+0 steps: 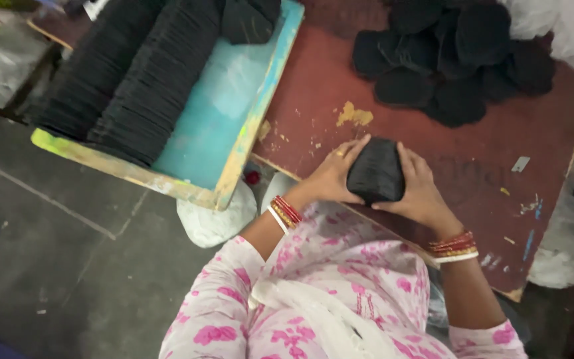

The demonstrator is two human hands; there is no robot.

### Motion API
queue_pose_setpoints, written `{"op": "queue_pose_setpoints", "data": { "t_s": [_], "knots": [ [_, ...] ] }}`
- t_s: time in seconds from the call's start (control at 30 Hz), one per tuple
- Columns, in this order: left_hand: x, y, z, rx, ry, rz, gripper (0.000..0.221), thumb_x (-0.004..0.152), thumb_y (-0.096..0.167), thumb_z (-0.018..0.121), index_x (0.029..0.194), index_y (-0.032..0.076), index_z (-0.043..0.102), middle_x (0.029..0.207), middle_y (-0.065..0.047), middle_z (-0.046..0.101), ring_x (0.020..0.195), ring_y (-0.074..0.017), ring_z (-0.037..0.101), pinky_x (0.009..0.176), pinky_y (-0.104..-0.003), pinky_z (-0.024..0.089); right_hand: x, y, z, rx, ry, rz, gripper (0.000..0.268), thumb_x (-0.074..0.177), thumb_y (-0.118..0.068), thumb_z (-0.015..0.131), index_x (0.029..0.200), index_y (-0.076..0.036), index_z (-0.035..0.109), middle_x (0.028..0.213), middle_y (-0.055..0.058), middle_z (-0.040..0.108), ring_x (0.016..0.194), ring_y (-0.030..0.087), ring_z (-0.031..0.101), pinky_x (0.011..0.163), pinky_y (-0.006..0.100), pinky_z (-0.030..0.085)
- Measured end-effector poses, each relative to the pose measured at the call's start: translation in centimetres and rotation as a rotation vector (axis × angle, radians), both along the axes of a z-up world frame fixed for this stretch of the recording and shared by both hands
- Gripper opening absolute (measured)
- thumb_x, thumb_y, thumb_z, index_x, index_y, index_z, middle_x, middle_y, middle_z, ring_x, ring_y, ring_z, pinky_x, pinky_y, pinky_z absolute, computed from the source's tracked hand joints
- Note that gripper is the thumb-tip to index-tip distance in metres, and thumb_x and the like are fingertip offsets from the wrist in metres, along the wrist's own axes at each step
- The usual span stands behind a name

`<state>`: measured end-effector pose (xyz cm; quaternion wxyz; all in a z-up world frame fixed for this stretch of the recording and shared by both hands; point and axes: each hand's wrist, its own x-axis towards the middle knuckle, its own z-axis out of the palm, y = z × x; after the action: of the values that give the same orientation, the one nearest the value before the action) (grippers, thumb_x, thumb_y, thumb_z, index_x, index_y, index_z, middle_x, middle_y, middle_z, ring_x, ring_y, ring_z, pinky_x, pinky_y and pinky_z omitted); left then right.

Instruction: Sorting and stacking small black fabric components on a production workbench.

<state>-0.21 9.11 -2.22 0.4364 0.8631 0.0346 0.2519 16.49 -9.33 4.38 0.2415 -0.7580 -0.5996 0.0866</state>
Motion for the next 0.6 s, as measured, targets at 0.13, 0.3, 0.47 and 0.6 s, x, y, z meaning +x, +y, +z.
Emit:
{"op": "queue_pose_setpoints", "data": {
  "t_s": [0.13,0.3,0.47,0.6],
  "knots": [
    [-1.3,1.0,2.5,-0.052,0.044,-0.035,0.139,0.05,0.033,0.098,0.163,0.006,0.022,0.151,-0.027,0.042,0.138,-0.0458,0.047,0.117,-0.048,0.043,0.2,1.8,1.2,-0.009,0.149,0.053,0.135,0.05,-0.039,0.096,0.159,-0.001,0.026,0.148,0.025,0.044,0.139,0.043,0.044,0.114,0.049,0.037],
    [-4.9,3.3,2.6,-0.09,-0.099,0.217,0.132,0.059,0.033,0.099,0.163,0.007,0.023,0.158,-0.028,0.039,0.148,-0.0467,0.039,0.121,-0.05,0.037,-1.0,6.2,1.7,0.093,0.143,0.102,0.127,0.055,-0.029,0.095,0.159,0.0,0.029,0.15,0.026,0.047,0.141,0.041,0.046,0.116,0.046,0.037],
    [-7.0,4.9,-2.0,0.146,0.104,0.662,0.082,0.07,0.026,0.085,0.142,0.008,0.052,0.132,-0.021,0.055,0.125,-0.0409,0.052,0.107,-0.051,0.041,-1.4,16.9,2.4,0.229,0.168,0.103,0.124,0.063,-0.031,0.095,0.164,-0.005,0.029,0.147,0.022,0.051,0.131,0.04,0.052,0.11,0.045,0.043],
    [-6.2,5.0,-3.9,0.323,0.097,0.756,0.031,0.076,0.022,0.073,0.106,0.015,0.071,0.11,-0.011,0.062,0.107,-0.0343,0.056,0.092,-0.05,0.045,-4.2,27.3,1.7,0.38,0.155,0.307,0.119,0.072,-0.033,0.097,0.165,-0.006,0.027,0.151,0.024,0.051,0.14,0.04,0.05,0.118,0.045,0.04]
  ]
}}
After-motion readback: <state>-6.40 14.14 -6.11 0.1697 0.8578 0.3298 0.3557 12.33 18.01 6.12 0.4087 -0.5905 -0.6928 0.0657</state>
